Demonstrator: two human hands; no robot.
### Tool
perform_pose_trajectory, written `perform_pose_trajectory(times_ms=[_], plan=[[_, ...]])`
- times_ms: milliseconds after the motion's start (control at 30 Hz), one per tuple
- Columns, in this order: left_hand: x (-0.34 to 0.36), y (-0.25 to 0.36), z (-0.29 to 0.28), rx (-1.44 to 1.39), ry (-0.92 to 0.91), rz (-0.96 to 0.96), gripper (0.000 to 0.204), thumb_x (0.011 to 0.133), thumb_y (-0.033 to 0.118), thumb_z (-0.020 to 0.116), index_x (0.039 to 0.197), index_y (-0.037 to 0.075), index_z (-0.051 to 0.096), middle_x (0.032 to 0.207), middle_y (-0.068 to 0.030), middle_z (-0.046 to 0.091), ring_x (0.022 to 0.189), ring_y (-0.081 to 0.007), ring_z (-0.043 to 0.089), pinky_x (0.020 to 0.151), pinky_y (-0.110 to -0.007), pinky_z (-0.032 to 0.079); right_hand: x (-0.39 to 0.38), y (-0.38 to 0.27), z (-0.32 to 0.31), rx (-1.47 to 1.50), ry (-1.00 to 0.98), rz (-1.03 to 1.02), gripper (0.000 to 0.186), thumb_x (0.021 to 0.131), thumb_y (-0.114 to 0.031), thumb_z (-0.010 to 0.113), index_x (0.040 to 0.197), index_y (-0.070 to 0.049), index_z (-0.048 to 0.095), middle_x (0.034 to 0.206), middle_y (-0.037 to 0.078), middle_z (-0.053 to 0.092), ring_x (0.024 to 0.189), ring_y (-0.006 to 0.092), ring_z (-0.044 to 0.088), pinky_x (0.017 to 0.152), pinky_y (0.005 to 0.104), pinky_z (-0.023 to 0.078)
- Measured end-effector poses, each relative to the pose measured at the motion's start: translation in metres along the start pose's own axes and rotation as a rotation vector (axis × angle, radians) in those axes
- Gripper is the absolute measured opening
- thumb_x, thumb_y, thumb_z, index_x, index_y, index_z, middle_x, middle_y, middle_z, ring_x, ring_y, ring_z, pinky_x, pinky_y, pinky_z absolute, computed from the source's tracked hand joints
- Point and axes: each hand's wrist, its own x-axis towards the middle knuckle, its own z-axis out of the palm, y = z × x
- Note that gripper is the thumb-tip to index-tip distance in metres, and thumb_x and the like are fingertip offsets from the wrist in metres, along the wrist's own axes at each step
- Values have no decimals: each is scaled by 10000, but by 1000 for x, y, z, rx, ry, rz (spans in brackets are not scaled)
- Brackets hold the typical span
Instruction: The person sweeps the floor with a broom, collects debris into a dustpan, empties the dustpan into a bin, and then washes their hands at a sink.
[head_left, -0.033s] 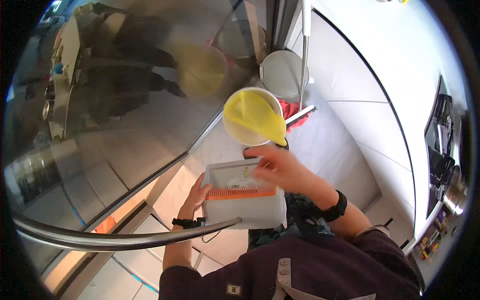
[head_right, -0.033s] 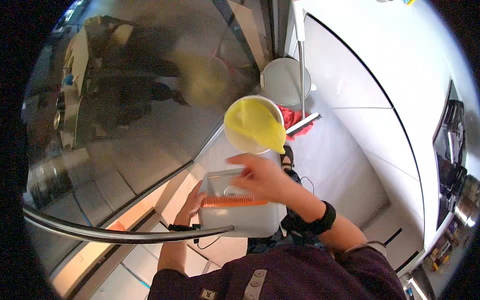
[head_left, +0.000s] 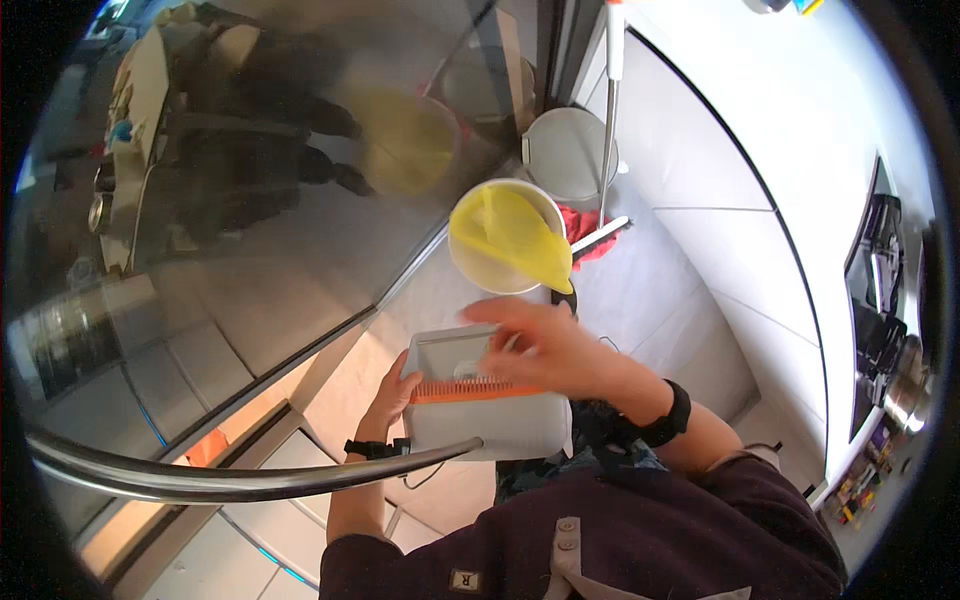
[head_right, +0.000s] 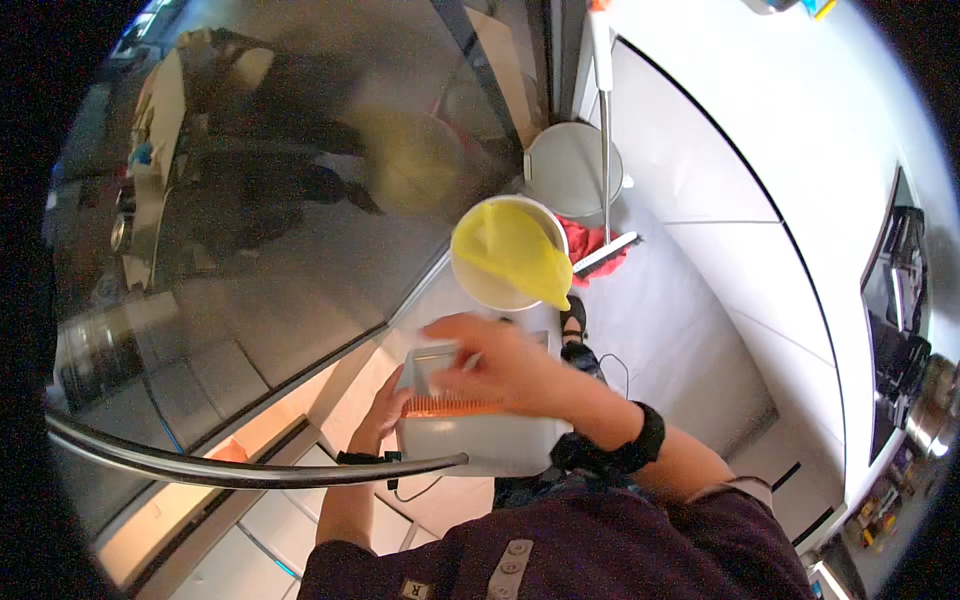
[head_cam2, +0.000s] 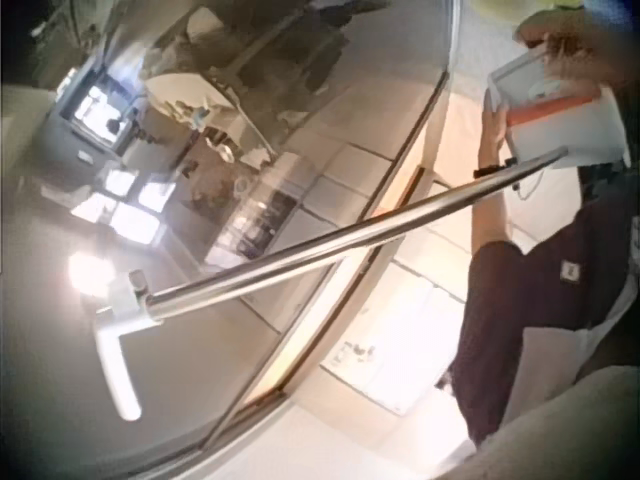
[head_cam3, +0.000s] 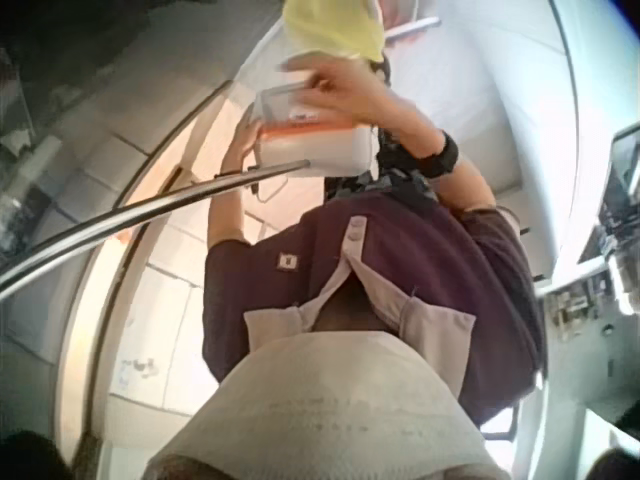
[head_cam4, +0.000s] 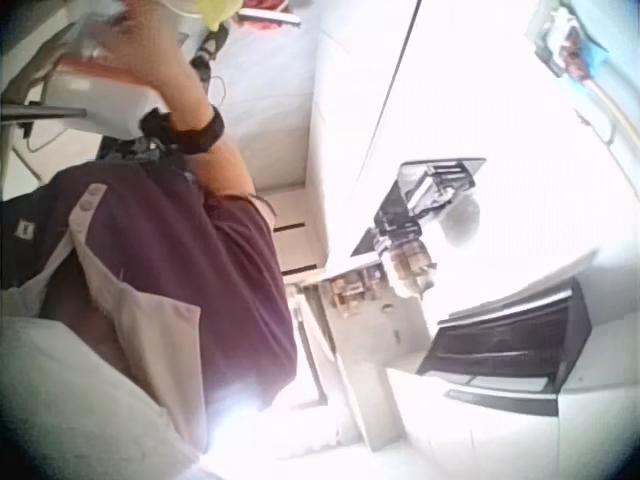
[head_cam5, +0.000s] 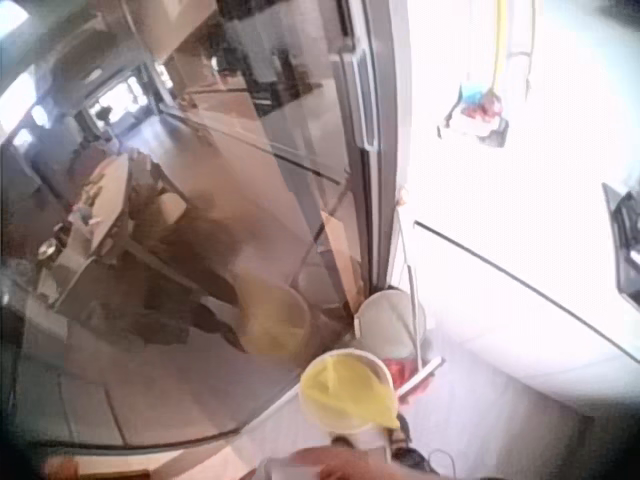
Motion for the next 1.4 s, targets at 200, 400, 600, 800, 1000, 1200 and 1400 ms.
perform_pose_trajectory(times_ms=[200,400,600,800,1000,1200,1400], plan=[[-4,-67,-27,238,117,167,641,796,171,549,1324,12,222,1188,-168,454,1007,-214,501,849,-334,419,38,-116,52,13,-309,-552,708,672,-230,720,1229,23,365,1038,163,505,679,179,552,614,262,460],[-60,-120,-47,475,360,207,624,798,182,552,1311,6,241,1178,-176,461,994,-220,512,839,-340,427,23,-177,94,-271,-499,-614,432,656,-258,724,959,-17,532,727,85,584,611,212,567,512,273,424],[-126,-232,-78,622,607,290,609,800,193,554,1297,1,260,1168,-185,467,981,-227,523,829,-345,435,7,-162,163,-383,-357,-567,311,718,-342,621,694,-34,590,516,129,531,483,252,549,480,330,421],[-149,-308,-162,384,821,470,535,794,280,583,1215,-1,411,1206,-237,431,1024,-281,501,848,-392,423,12,-91,247,-783,-202,-344,365,718,-431,613,662,-72,580,580,94,567,563,257,564,540,336,430],[-239,-352,-106,488,799,-58,487,767,354,579,1081,-14,522,990,-198,578,924,-314,550,803,-370,430,73,-15,270,-725,-86,-182,445,684,-493,598,657,-50,591,641,157,585,637,332,571,584,409,431],[-272,-498,49,87,705,-344,478,742,362,557,1029,-19,550,951,-202,591,904,-329,557,784,-391,441,75,68,291,-664,-2,-170,468,700,-501,565,637,-37,570,592,117,578,605,233,577,587,362,433],[-281,-484,144,-224,800,-373,490,750,378,537,1015,-33,563,980,-208,589,924,-330,558,794,-378,440,126,162,251,-513,91,-22,206,749,-249,612,826,-59,619,756,28,603,709,109,565,567,261,456]])
